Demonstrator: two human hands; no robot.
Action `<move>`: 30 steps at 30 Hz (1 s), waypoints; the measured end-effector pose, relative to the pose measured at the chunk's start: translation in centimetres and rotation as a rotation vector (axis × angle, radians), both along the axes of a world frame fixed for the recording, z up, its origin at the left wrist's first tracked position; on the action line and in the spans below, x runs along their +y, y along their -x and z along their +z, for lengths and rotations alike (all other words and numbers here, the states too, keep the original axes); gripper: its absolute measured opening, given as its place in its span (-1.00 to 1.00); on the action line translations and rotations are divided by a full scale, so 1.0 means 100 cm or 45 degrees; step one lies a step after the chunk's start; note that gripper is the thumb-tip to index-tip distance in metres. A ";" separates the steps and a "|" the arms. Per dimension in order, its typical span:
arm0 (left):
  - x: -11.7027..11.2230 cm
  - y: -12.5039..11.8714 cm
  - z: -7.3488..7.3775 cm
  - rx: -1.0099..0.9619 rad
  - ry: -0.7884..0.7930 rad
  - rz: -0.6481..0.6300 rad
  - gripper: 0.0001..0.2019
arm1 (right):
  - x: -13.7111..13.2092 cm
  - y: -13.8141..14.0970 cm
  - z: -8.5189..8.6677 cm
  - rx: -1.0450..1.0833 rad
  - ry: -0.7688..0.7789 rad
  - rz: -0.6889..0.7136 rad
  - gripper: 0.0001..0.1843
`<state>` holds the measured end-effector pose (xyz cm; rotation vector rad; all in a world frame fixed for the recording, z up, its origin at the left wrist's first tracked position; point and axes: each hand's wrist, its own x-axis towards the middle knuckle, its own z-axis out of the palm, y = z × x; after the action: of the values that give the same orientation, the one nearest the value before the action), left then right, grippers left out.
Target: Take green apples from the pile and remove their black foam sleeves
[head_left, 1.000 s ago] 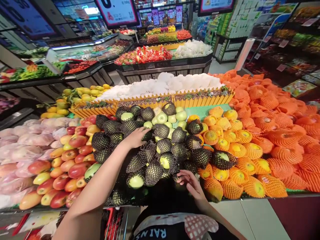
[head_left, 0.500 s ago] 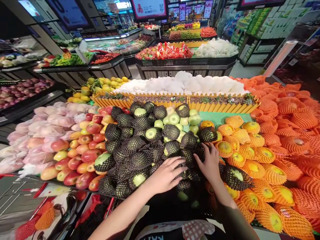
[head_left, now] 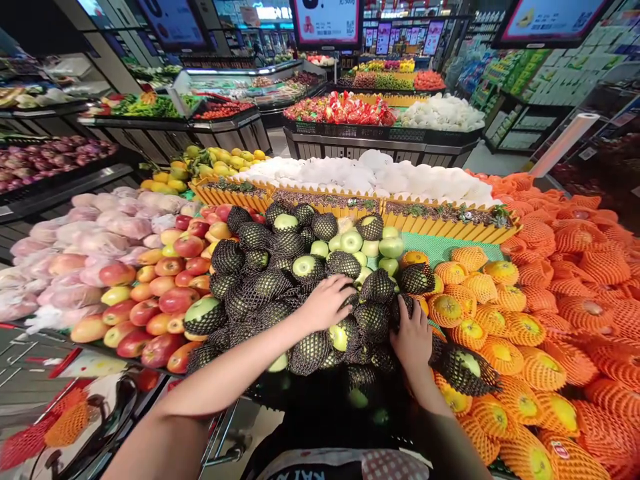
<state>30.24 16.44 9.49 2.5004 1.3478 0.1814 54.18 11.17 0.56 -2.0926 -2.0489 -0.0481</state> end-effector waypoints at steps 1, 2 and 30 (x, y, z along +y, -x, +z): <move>0.017 -0.003 0.003 0.037 0.037 0.022 -0.59 | 0.000 0.000 -0.001 -0.001 -0.001 -0.002 -0.25; 0.035 -0.006 0.005 0.069 0.078 0.060 -0.56 | 0.000 0.000 -0.001 0.001 -0.002 -0.001 -0.23; -0.010 0.018 0.040 -0.482 -0.122 0.378 -0.16 | -0.068 0.035 0.053 1.515 -0.284 0.327 -0.35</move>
<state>28.47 15.39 13.45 2.1738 1.5589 0.7567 50.66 4.41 5.91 -1.1667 -1.3995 0.7641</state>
